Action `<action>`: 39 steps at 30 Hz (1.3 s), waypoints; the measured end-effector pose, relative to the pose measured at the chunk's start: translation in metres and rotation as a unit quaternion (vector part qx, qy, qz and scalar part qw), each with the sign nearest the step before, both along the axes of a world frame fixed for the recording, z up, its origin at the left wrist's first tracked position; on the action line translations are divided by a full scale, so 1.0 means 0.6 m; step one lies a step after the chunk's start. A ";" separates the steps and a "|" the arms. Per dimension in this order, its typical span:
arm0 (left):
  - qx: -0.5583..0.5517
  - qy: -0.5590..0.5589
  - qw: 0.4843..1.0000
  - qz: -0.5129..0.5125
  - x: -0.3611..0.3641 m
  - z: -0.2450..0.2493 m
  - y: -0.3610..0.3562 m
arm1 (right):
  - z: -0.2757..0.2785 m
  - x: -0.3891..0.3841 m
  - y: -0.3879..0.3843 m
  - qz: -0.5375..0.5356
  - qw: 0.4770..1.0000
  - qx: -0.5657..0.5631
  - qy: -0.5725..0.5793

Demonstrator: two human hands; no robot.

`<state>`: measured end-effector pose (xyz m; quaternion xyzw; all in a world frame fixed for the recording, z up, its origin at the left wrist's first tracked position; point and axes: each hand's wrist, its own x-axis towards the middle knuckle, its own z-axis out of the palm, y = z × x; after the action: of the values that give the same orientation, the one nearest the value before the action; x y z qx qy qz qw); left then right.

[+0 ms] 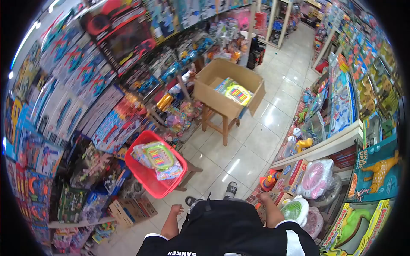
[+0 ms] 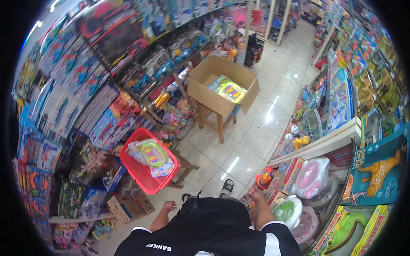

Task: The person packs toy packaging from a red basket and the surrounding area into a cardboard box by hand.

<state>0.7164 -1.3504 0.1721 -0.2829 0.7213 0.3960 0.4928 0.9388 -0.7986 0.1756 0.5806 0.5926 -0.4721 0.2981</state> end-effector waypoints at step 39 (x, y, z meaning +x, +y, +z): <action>0.251 0.271 0.915 0.163 -0.421 0.263 -0.032 | 0.313 -0.903 -0.659 0.581 0.591 0.366 0.423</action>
<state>0.4639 -1.3693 0.3298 -0.1451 0.6484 0.7000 0.2617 0.3968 -1.1942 0.3635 -0.0920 0.9865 -0.1347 -0.0126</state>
